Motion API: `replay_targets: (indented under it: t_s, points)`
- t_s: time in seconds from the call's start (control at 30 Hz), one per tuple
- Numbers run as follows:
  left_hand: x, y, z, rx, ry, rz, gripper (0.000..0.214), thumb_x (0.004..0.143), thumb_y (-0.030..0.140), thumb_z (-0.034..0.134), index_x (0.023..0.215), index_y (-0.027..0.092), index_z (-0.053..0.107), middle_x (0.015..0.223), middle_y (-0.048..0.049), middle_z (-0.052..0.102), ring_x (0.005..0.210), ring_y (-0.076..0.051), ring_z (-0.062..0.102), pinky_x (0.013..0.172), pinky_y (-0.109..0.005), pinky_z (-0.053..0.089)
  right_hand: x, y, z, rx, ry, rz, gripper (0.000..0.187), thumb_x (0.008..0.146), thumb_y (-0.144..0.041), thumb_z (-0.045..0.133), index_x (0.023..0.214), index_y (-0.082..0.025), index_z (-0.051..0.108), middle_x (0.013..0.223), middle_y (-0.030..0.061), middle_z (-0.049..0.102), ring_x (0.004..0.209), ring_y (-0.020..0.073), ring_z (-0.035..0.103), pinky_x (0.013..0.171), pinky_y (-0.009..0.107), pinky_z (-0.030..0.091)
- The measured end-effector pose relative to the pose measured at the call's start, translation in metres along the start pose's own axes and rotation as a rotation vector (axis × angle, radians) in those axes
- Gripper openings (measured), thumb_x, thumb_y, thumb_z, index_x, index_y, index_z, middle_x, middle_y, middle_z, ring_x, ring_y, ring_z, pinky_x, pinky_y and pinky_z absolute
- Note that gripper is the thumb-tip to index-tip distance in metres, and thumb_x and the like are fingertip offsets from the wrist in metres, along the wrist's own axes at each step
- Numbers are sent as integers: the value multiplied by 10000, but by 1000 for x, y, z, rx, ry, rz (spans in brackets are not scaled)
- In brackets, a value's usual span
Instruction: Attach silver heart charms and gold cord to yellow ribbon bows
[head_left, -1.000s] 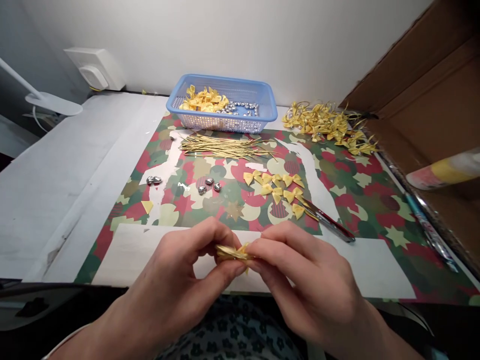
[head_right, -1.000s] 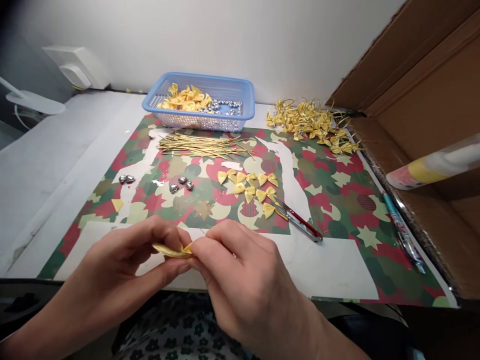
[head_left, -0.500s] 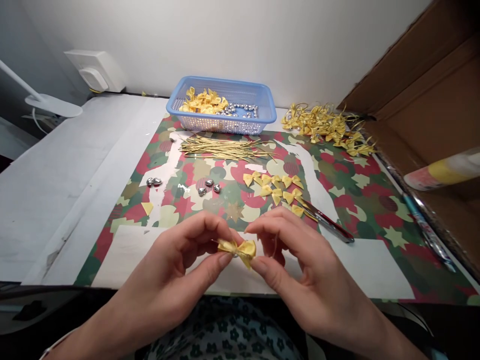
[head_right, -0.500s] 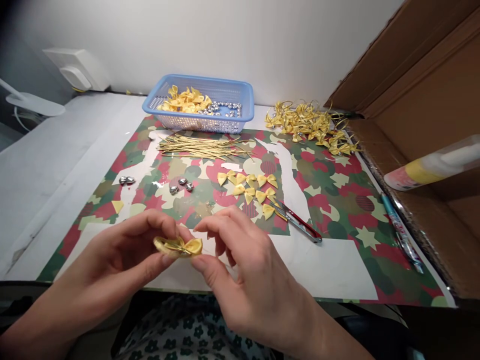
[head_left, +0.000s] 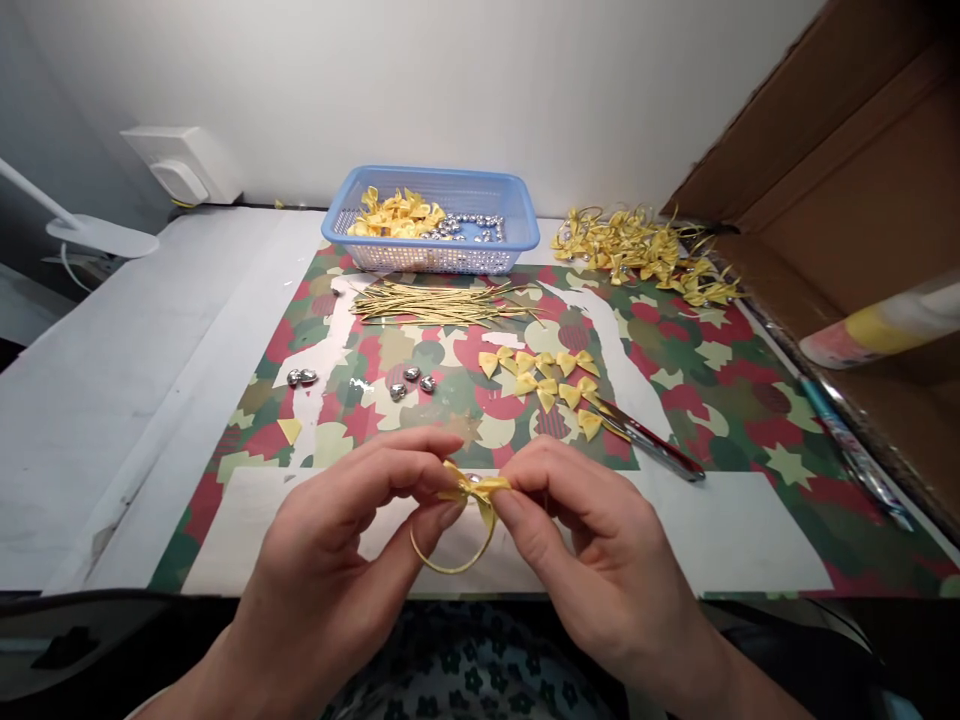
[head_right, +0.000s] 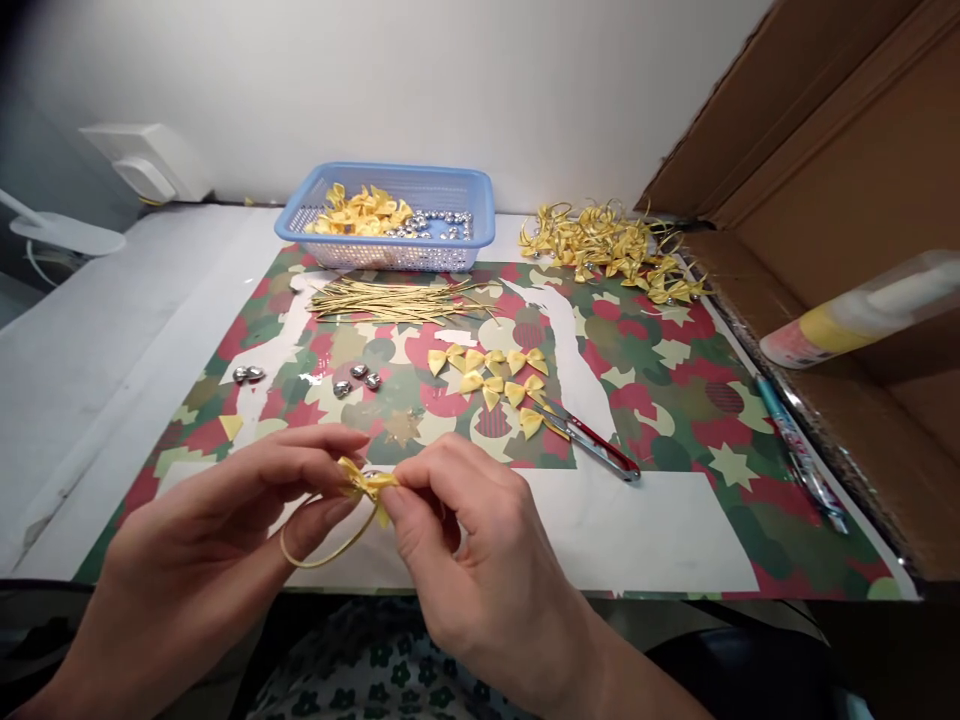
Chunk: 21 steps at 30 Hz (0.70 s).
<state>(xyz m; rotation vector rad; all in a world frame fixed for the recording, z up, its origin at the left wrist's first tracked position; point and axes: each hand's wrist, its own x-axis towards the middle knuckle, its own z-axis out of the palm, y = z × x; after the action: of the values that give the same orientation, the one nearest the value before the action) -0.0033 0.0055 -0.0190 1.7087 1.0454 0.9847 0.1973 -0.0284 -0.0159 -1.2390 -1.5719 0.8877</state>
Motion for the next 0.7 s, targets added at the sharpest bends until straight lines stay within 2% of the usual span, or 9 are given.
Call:
replay_targets:
  t_s: [0.1, 0.3, 0.43, 0.53, 0.7]
  points:
    - [0, 0, 2, -5, 41, 10, 259, 943, 66, 701, 975, 316, 757, 1138, 12, 809, 1131, -207, 735, 915, -282, 630, -1, 2, 2, 12, -1, -15, 193, 1048, -203, 564, 887, -186, 668, 775, -1, 607, 698, 128, 553, 608, 267, 432]
    - [1, 3, 1, 32, 0, 104, 324, 924, -10, 673, 955, 305, 746, 1117, 17, 785, 1052, -170, 755, 919, -251, 623, -3, 2, 8, 127, 57, 77, 232, 1053, -250, 556, 848, -194, 651, 774, 0, 592, 687, 134, 540, 591, 271, 418]
    - [2, 2, 1, -53, -6, 44, 295, 923, 6, 699, 906, 295, 755, 1071, 15, 783, 1031, -162, 745, 866, -213, 630, -1, 1, 11, 253, 63, 135, 253, 1040, -284, 585, 809, -195, 638, 746, -22, 535, 635, 112, 484, 538, 242, 389]
    - [3, 1, 2, -122, 1, 2, 276, 931, 28, 711, 948, 297, 770, 1053, 7, 782, 1029, -172, 742, 837, -211, 641, -1, 1, 12, 230, 41, 124, 254, 1046, -286, 579, 820, -193, 645, 750, -16, 555, 660, 120, 507, 563, 250, 400]
    - [4, 0, 1, 11, 10, 82, 317, 911, 4, 716, 995, 307, 761, 1093, 13, 776, 1029, -174, 752, 817, -225, 632, -4, 4, 11, 118, 30, 37, 233, 1068, -261, 550, 870, -200, 656, 785, -5, 597, 702, 135, 541, 638, 284, 427]
